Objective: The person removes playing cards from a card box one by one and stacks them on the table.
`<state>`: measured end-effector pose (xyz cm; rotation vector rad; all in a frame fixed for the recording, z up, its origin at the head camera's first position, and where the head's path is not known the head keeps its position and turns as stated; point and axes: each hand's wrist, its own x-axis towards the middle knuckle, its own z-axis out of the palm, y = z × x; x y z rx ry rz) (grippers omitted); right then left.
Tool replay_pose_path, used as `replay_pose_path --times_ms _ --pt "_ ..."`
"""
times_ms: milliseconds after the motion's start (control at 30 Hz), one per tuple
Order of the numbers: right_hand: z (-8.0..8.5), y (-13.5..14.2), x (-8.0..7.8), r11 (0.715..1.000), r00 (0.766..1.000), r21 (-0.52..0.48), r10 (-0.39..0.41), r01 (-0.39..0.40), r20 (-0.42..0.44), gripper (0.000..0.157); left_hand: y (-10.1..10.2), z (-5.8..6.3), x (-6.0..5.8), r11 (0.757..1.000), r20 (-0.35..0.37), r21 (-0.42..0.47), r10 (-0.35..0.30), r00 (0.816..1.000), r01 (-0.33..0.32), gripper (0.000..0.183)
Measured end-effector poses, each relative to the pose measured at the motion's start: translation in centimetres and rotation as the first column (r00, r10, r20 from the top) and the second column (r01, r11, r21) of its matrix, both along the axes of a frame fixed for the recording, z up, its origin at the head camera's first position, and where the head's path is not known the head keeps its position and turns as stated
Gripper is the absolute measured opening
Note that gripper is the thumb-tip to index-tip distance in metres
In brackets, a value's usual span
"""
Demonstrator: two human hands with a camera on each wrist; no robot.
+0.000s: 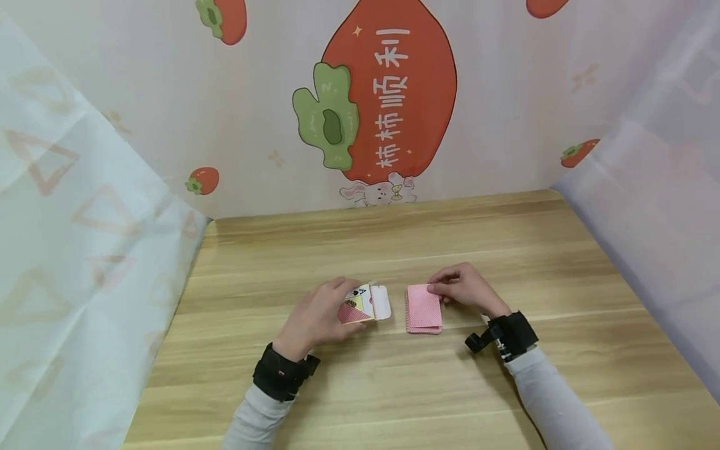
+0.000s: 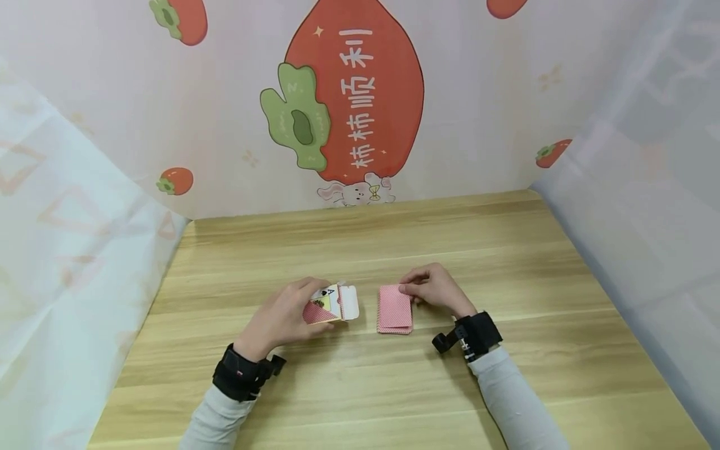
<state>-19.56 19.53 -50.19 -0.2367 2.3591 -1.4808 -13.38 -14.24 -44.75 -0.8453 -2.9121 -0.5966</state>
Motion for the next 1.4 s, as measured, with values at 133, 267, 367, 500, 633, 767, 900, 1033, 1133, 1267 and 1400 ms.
replay_pose_path --times_ms 133,267,367,500,633,767,900,1033,1133,1267,1400 --pt "-0.5 -0.1 -0.1 1.0 1.0 0.014 0.014 -0.013 -0.009 0.014 0.0 0.0 -0.1 1.0 -0.003 -0.013 -0.003 1.0 0.003 0.076" --pt "-0.5 -0.3 0.1 0.998 0.998 0.061 0.034 -0.031 -0.056 0.012 0.1 0.1 -0.1 1.0 0.003 -0.016 0.002 1.0 -0.002 0.077" --pt "-0.3 -0.6 0.3 0.992 0.993 0.124 0.041 -0.028 -0.11 0.009 0.1 0.1 0.0 1.0 0.004 -0.022 0.008 1.0 -0.008 0.077" --pt "0.0 -0.8 0.4 0.977 0.981 0.212 0.058 -0.017 -0.187 0.007 0.1 0.1 0.0 1.0 0.0 -0.024 0.011 1.0 -0.011 0.077" --pt "0.3 -1.1 0.5 0.966 0.973 0.257 0.061 -0.002 -0.222 0.007 0.1 0.2 0.0 0.999 -0.01 -0.033 0.007 1.0 -0.007 0.075" --pt "0.6 -1.4 0.7 0.964 0.969 0.266 0.064 0.002 -0.24 0.008 0.2 0.2 0.2 0.999 -0.02 -0.043 -0.006 1.0 0.005 0.074" --pt "1.3 -1.7 1.1 0.978 0.952 0.21 0.063 0.001 -0.299 0.007 0.3 0.1 0.3 0.999 -0.024 -0.047 -0.015 1.0 0.014 0.073" --pt "2.3 -2.4 1.9 0.994 0.928 0.106 0.066 -0.029 -0.367 0.007 0.5 0.0 0.4 0.999 -0.021 -0.042 -0.024 1.0 0.023 0.073" --pt "3.0 -3.3 2.6 0.996 0.919 0.04 0.087 -0.077 -0.385 0.008 0.7 -0.1 0.4 0.999 -0.017 -0.041 -0.032 0.999 0.031 0.074" --pt "3.7 -4.4 3.5 0.989 0.922 -0.03 0.123 -0.144 -0.368 0.007 1.0 -0.2 0.5 0.998 -0.033 -0.038 -0.052 0.998 0.051 0.075" --pt "3.9 -5.5 4.2 0.976 0.931 -0.1 0.153 -0.196 -0.332 0.007 1.3 -0.2 0.6 0.997 -0.046 -0.029 -0.077 0.996 0.076 0.072"
